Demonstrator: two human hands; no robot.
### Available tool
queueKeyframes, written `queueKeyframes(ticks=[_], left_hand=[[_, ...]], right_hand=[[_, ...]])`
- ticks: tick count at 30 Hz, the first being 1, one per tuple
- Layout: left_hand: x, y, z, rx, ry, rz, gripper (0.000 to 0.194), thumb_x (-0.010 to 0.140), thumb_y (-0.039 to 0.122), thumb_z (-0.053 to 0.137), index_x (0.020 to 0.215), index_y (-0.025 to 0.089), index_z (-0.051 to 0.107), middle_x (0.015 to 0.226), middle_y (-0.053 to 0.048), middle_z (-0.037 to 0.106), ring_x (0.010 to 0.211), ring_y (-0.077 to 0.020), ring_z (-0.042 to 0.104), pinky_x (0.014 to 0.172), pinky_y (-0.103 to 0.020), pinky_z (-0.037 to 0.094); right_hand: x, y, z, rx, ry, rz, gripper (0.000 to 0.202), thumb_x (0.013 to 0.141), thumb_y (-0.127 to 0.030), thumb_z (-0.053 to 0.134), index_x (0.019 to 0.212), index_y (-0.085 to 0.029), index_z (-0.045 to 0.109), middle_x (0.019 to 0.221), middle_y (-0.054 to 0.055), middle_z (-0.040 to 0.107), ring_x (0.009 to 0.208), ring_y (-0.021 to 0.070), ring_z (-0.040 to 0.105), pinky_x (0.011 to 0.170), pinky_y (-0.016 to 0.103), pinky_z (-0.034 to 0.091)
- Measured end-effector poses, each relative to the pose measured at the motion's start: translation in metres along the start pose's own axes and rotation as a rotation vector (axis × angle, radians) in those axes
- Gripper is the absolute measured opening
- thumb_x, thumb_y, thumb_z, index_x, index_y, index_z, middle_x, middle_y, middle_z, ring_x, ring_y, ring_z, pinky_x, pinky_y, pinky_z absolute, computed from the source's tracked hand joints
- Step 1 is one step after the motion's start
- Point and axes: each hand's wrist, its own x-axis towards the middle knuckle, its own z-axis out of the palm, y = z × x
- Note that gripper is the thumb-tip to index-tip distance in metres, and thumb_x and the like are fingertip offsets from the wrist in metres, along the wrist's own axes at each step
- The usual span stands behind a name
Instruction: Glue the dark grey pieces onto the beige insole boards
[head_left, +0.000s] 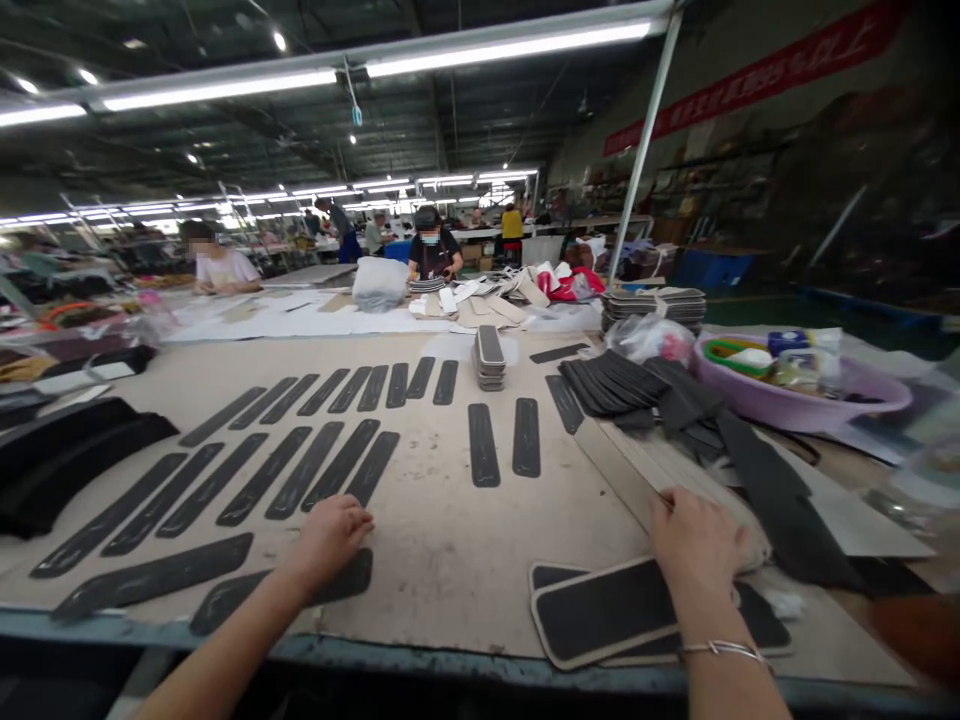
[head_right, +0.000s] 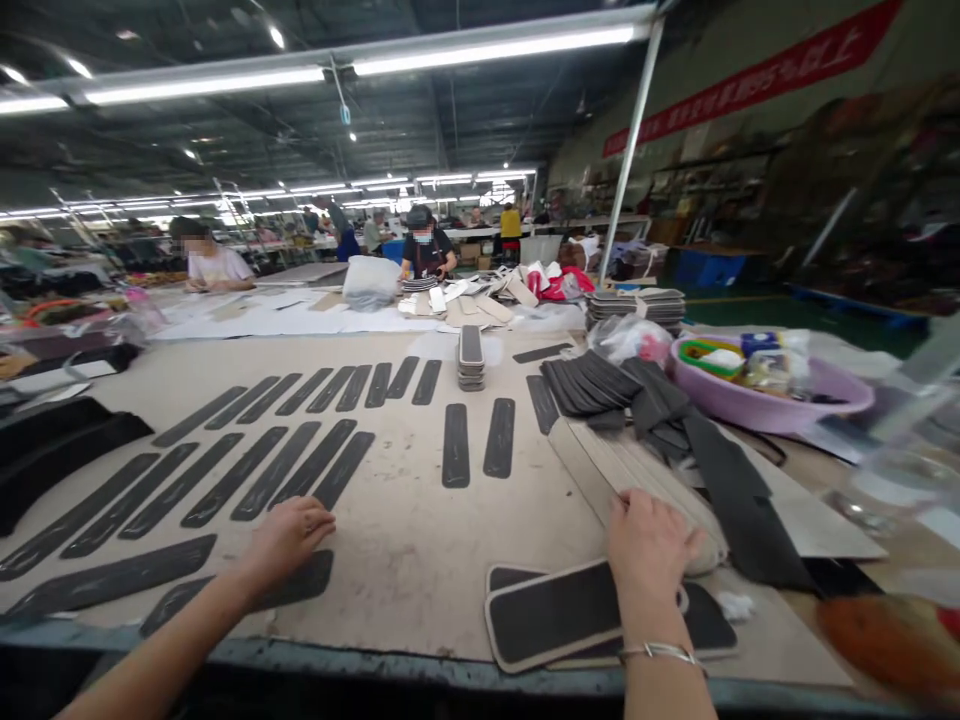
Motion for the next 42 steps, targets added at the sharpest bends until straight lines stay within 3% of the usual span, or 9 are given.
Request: queueKeyframes(ticks=[4, 6, 11, 14, 17, 27, 32, 38, 42], left_hand=[[-0.006, -0.048, -0.014, 0.074, -0.127, 0.026, 0.023, 0.081, 0.028, 0.051, 0.079, 0.022, 0.073, 0.078, -0.005, 0.068, 0.077, -0.018, 0.061, 0.072, -0.029, 0.042], [-0.01, -0.063, -0.016, 0.115, -0.163, 0.072, 0.024, 0.082, 0.028, 0.05, 0.079, 0.022, 0.073, 0.078, -0.005, 0.067, 0.077, -0.018, 0.06, 0.072, -0.03, 0.041], [-0.014, -0.074, -0.014, 0.149, -0.224, 0.205, 0.02, 0.082, 0.029, 0.052, 0.081, 0.027, 0.072, 0.078, -0.003, 0.064, 0.08, -0.018, 0.057, 0.086, -0.036, 0.035], [-0.013, -0.074, -0.012, 0.158, -0.244, 0.273, 0.021, 0.084, 0.026, 0.05, 0.084, 0.028, 0.071, 0.08, -0.002, 0.063, 0.082, -0.0169, 0.056, 0.095, -0.039, 0.029], [-0.008, -0.074, -0.01, 0.159, -0.27, 0.299, 0.024, 0.086, 0.023, 0.047, 0.085, 0.028, 0.07, 0.081, -0.001, 0.063, 0.082, -0.0157, 0.055, 0.099, -0.04, 0.025], [-0.001, -0.057, -0.019, 0.12, -0.283, 0.469, 0.022, 0.077, 0.011, 0.045, 0.066, 0.021, 0.062, 0.076, -0.005, 0.057, 0.078, -0.0188, 0.046, 0.087, -0.035, 0.034], [-0.001, -0.054, -0.019, 0.124, -0.216, 0.414, 0.018, 0.073, 0.01, 0.046, 0.067, 0.021, 0.059, 0.072, -0.002, 0.056, 0.076, -0.0175, 0.048, 0.09, -0.035, 0.034], [0.012, -0.056, -0.041, 0.087, 0.087, 0.271, 0.017, 0.078, 0.02, 0.046, 0.069, 0.02, 0.061, 0.075, -0.001, 0.06, 0.077, -0.016, 0.053, 0.096, -0.037, 0.031], [0.019, -0.059, -0.053, 0.097, -0.024, 0.295, 0.017, 0.078, 0.025, 0.05, 0.071, 0.022, 0.064, 0.077, -0.001, 0.062, 0.077, -0.016, 0.055, 0.092, -0.035, 0.032]], right_hand=[[0.005, -0.005, -0.01, 0.448, 0.209, -0.071, 0.031, 0.084, -0.041, 0.043, 0.083, -0.015, 0.061, 0.078, 0.01, 0.061, 0.076, 0.0237, 0.055, 0.082, 0.043, 0.038], [0.005, -0.012, -0.014, 0.78, 0.19, -0.011, 0.032, 0.08, -0.047, 0.051, 0.085, -0.016, 0.06, 0.08, 0.008, 0.061, 0.072, 0.0206, 0.055, 0.072, 0.036, 0.043], [-0.009, -0.046, -0.022, 1.237, -0.326, -0.09, 0.028, 0.074, -0.045, 0.061, 0.082, -0.018, 0.062, 0.078, 0.005, 0.064, 0.074, 0.0181, 0.058, 0.067, 0.028, 0.047], [-0.022, -0.072, -0.02, 1.212, -0.611, -0.214, 0.025, 0.076, -0.041, 0.058, 0.08, -0.018, 0.065, 0.08, 0.005, 0.066, 0.077, 0.0187, 0.06, 0.07, 0.028, 0.048], [-0.031, -0.092, -0.008, 1.119, -0.735, -0.345, 0.021, 0.078, -0.035, 0.055, 0.08, -0.018, 0.067, 0.082, 0.004, 0.068, 0.08, 0.0191, 0.062, 0.076, 0.03, 0.048], [-0.055, -0.11, 0.011, 0.566, -0.479, -0.736, 0.025, 0.084, -0.026, 0.054, 0.105, -0.024, 0.066, 0.105, 0.007, 0.063, 0.101, 0.0226, 0.052, 0.09, 0.038, 0.039], [-0.062, -0.111, -0.011, 0.439, -0.574, -0.786, 0.042, 0.067, -0.036, 0.074, 0.107, -0.029, 0.064, 0.106, 0.006, 0.057, 0.101, 0.0237, 0.049, 0.091, 0.037, 0.035], [-0.06, -0.117, -0.022, 0.383, -0.648, -0.846, 0.013, 0.085, -0.026, 0.056, 0.088, -0.029, 0.069, 0.09, 0.001, 0.062, 0.094, 0.0179, 0.05, 0.091, 0.034, 0.03], [-0.059, -0.122, -0.019, 0.362, -0.64, -0.811, 0.018, 0.087, -0.022, 0.052, 0.091, -0.029, 0.068, 0.093, 0.001, 0.063, 0.096, 0.0177, 0.051, 0.095, 0.035, 0.027]])
